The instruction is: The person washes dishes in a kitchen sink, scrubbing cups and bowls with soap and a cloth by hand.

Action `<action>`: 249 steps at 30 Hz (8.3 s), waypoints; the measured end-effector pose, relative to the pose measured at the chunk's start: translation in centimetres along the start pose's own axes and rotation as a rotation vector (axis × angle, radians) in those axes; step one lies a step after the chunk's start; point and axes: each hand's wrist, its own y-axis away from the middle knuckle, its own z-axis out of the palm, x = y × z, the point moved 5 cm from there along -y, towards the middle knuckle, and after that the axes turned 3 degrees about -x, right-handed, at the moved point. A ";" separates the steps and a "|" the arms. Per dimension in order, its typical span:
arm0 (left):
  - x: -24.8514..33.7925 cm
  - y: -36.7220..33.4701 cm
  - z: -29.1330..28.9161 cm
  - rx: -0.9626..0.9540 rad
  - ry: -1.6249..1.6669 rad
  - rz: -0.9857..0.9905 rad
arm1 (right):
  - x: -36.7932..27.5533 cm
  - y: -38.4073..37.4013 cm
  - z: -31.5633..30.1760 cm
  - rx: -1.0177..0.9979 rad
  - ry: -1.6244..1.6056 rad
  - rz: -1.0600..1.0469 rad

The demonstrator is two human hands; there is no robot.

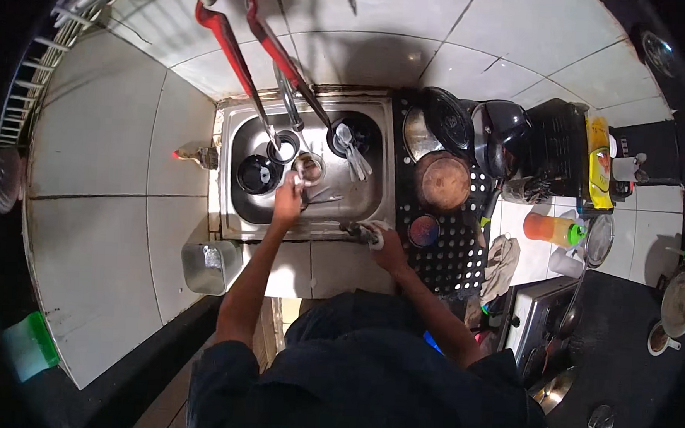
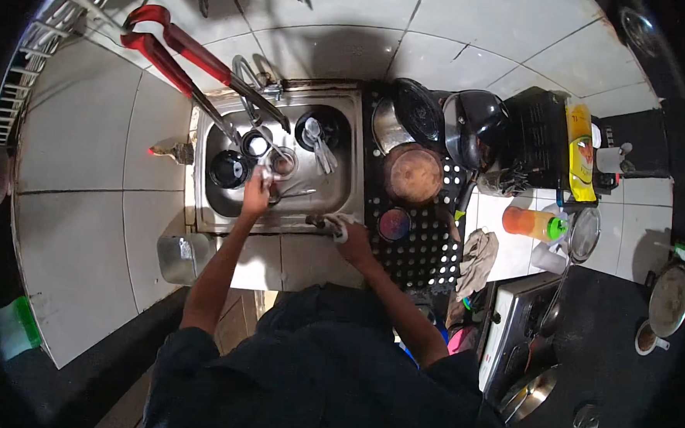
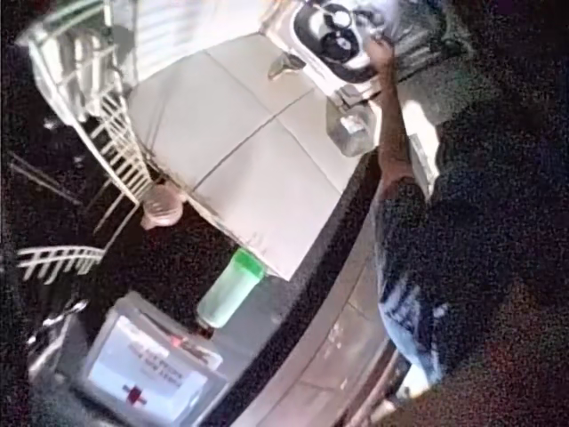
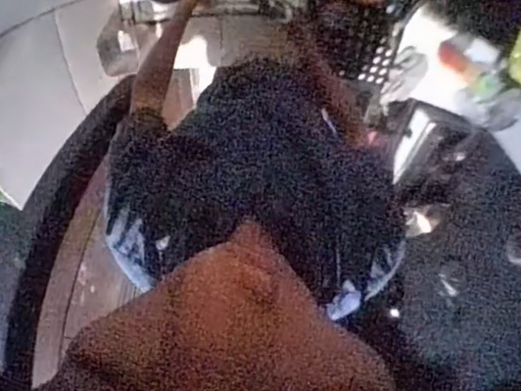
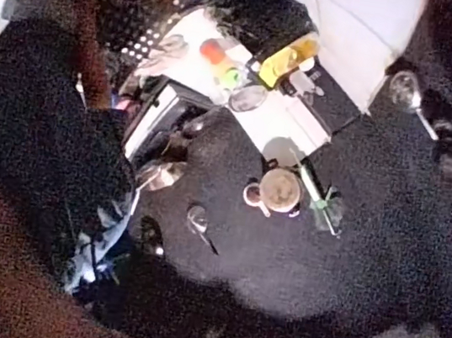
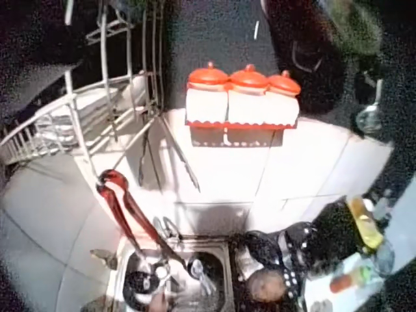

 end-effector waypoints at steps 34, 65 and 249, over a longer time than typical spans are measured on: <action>3.1 4.0 3.3 0.192 1.750 -0.698 | 1.7 -1.7 4.9 0.246 -0.499 0.520; 2.6 3.6 -1.0 0.236 1.399 -0.713 | -4.2 -10.5 11.6 -0.233 -0.243 0.175; 7.5 -9.2 3.8 -0.067 -0.239 0.258 | -1.8 -5.6 5.1 -0.139 0.107 -0.030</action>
